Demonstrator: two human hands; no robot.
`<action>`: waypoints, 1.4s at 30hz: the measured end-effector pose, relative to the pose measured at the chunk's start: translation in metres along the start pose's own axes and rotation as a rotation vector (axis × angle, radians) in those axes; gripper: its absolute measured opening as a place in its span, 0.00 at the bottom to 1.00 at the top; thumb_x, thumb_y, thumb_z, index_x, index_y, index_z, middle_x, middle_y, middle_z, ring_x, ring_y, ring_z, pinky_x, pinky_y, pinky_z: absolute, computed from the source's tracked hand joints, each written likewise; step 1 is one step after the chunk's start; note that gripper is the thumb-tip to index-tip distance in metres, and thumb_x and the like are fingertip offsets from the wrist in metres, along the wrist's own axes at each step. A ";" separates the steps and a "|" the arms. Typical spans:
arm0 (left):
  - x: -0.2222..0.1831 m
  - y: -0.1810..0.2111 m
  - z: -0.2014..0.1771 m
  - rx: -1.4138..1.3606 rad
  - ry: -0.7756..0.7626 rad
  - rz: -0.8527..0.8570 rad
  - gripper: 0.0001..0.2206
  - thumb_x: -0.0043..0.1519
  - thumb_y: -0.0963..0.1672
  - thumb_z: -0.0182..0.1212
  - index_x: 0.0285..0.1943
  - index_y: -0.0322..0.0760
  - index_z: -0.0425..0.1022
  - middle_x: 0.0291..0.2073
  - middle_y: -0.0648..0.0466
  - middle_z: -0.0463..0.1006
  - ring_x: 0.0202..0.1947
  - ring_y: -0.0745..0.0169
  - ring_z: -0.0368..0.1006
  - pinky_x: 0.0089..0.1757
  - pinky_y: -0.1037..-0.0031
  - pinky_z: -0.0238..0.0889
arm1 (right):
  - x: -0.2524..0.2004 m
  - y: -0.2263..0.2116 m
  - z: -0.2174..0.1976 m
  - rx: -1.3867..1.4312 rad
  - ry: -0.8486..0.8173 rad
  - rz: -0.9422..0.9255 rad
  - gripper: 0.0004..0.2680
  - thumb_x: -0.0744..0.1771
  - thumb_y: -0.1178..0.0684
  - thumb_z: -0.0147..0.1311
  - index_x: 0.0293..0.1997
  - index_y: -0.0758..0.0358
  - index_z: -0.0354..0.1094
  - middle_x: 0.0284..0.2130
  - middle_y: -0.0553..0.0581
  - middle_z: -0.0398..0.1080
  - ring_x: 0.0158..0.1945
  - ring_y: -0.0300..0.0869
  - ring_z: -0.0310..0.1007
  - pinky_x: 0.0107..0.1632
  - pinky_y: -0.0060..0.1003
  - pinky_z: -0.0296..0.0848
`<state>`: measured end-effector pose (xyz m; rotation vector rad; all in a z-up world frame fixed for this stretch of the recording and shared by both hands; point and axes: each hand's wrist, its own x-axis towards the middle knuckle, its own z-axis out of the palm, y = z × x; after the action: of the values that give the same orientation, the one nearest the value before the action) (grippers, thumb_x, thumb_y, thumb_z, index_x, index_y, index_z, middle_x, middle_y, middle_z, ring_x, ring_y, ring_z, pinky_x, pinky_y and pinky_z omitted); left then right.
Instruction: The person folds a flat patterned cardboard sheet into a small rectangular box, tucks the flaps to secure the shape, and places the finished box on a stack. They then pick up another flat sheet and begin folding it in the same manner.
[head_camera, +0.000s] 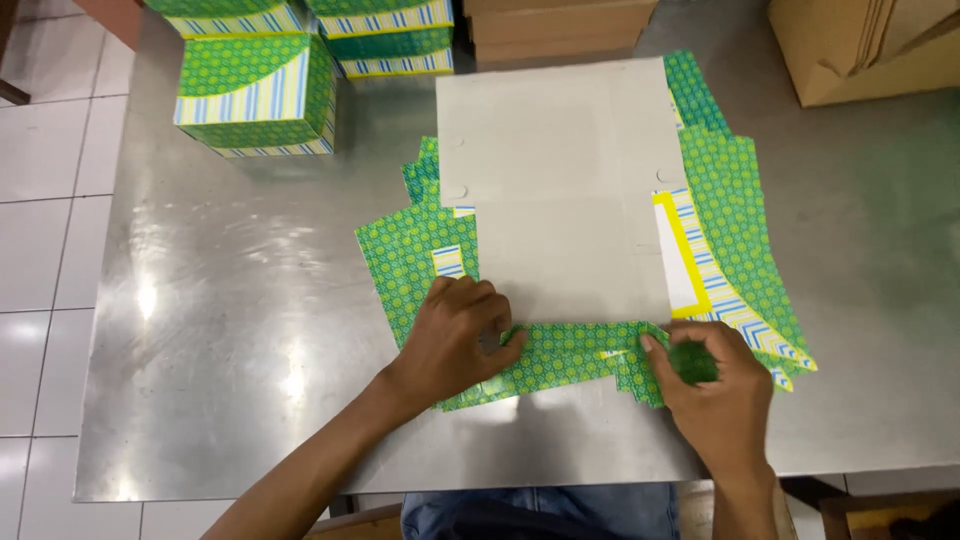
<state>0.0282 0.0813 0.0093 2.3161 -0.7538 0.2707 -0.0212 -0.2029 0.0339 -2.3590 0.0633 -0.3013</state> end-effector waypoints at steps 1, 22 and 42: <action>-0.001 0.002 0.000 -0.002 0.002 -0.026 0.13 0.57 0.45 0.73 0.27 0.42 0.69 0.21 0.61 0.68 0.26 0.63 0.67 0.39 0.66 0.57 | -0.002 -0.003 0.002 -0.024 0.024 -0.103 0.06 0.64 0.57 0.68 0.39 0.61 0.74 0.37 0.52 0.77 0.44 0.42 0.75 0.50 0.36 0.71; 0.000 0.041 0.008 0.196 -0.168 0.204 0.32 0.68 0.58 0.57 0.72 0.36 0.63 0.52 0.49 0.75 0.49 0.52 0.71 0.48 0.62 0.64 | -0.033 -0.004 0.013 -0.261 -0.228 -0.324 0.24 0.70 0.47 0.49 0.75 0.65 0.53 0.75 0.60 0.52 0.80 0.57 0.45 0.78 0.62 0.40; 0.006 0.047 0.012 0.211 -0.481 0.350 0.43 0.66 0.66 0.43 0.82 0.40 0.46 0.80 0.51 0.46 0.81 0.50 0.39 0.73 0.49 0.30 | -0.039 -0.016 -0.002 -0.200 -0.407 -0.291 0.24 0.72 0.46 0.39 0.77 0.66 0.42 0.76 0.62 0.48 0.80 0.56 0.39 0.76 0.66 0.26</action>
<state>0.0051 0.0426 0.0280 2.4657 -1.4348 -0.0669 -0.0604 -0.1878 0.0388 -2.5816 -0.4657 0.0565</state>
